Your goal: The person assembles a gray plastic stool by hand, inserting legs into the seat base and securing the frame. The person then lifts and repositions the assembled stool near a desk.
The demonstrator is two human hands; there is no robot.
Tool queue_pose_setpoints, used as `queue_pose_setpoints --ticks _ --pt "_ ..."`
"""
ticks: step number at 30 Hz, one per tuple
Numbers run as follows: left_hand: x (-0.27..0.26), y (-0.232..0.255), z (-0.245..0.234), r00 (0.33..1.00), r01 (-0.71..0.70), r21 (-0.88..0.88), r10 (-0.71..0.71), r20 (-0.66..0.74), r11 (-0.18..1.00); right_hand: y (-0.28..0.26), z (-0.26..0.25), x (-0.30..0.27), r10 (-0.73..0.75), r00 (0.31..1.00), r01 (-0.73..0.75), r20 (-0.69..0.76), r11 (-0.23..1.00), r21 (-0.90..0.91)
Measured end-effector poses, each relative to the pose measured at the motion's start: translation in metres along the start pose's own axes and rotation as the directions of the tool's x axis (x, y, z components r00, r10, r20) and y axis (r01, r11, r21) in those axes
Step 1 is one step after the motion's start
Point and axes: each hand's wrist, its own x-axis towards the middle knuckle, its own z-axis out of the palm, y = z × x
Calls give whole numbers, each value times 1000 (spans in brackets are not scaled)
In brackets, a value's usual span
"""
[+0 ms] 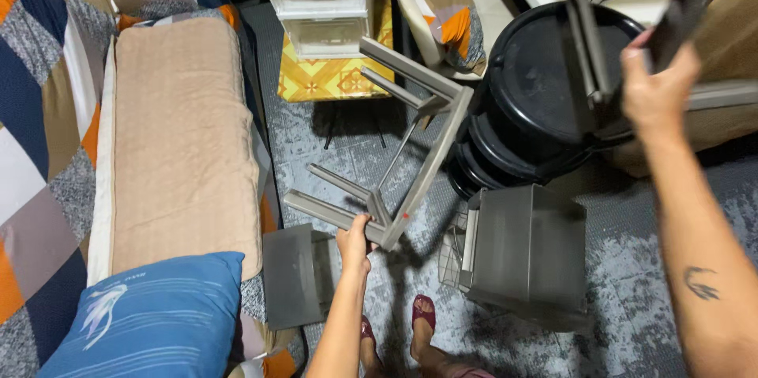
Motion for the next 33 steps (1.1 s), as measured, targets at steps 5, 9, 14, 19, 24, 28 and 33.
queue_pose_setpoints --ticks 5,9,14,19,24,28,33 --pt "4 -6 -8 998 39 -118 -32 63 992 -46 -49 -3 218 974 -226 69 962 151" --pt "15 -17 -25 987 150 -198 -133 94 969 -76 -57 -22 316 935 -355 161 859 369" --pt "42 -38 -60 951 298 -288 -257 170 910 -127 -37 -63 283 937 -346 203 826 445" --pt "74 -52 -110 877 462 -343 -363 315 818 -205 2 -106 281 952 -306 120 878 368" --pt "87 -49 -160 856 494 -321 -386 344 808 -263 39 -143 280 954 -297 104 854 426" --pt "88 -30 -187 849 518 -351 -421 319 780 -292 61 -173 341 937 -346 73 883 318" --pt "89 -14 -211 830 528 -282 -417 371 801 -313 81 -212 403 915 -401 11 907 125"
